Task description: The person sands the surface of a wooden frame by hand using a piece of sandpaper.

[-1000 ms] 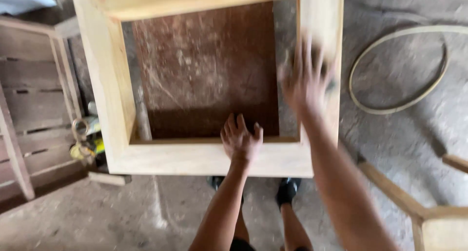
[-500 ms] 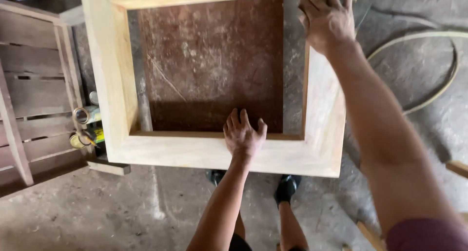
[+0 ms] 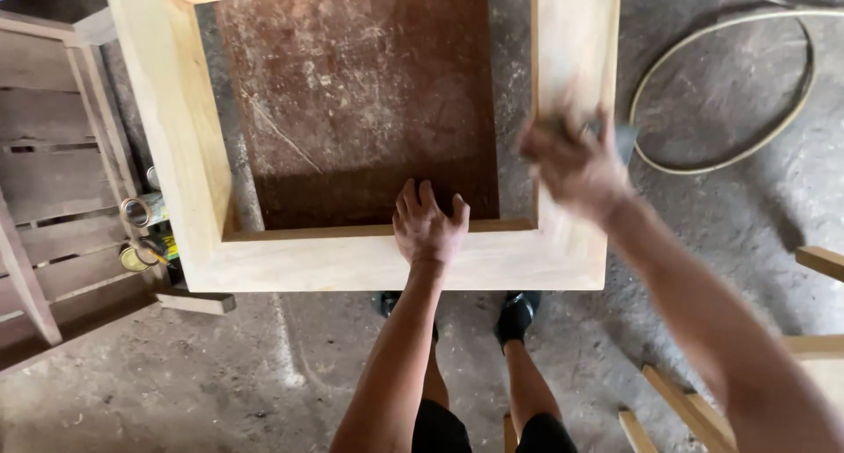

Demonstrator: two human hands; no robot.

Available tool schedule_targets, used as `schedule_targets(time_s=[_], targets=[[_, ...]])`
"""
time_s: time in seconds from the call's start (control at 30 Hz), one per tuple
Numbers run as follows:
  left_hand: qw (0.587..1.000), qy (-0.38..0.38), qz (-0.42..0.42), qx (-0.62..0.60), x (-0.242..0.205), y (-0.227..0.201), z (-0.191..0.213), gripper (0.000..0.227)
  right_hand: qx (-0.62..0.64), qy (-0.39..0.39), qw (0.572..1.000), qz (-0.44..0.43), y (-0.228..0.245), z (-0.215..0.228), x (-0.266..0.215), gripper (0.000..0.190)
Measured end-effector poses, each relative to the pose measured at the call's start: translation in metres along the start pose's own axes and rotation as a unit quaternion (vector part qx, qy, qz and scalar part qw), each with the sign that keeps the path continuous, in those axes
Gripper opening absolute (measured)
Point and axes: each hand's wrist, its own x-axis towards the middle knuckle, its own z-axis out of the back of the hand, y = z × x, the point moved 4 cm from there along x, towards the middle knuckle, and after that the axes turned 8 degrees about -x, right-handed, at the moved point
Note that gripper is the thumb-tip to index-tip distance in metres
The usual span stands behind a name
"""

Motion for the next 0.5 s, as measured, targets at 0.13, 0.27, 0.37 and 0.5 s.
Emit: schedule_targets(time_s=[0.13,0.27,0.37,0.5], targets=[[1.000,-0.004,-0.004,0.003,0.005,-0.003,0.003,0.058,0.138,-0.054,0.985,-0.091,0.076,0.021,-0.111,0.038],[1.000,-0.010,-0.004,0.008,0.003,-0.002,-0.001,0.057,0.118,-0.022,0.970,-0.213,0.089,0.017,-0.116,0.041],[1.000,-0.007,-0.007,0.011,0.002,0.001,-0.003,0.057,0.118,-0.036,0.968,-0.218,0.055,0.005,-0.045,0.036],[1.000,-0.017,0.002,0.008,0.003,0.002,-0.005,0.056,-0.025,0.135,0.989,0.060,0.016,0.027,0.054,0.038]])
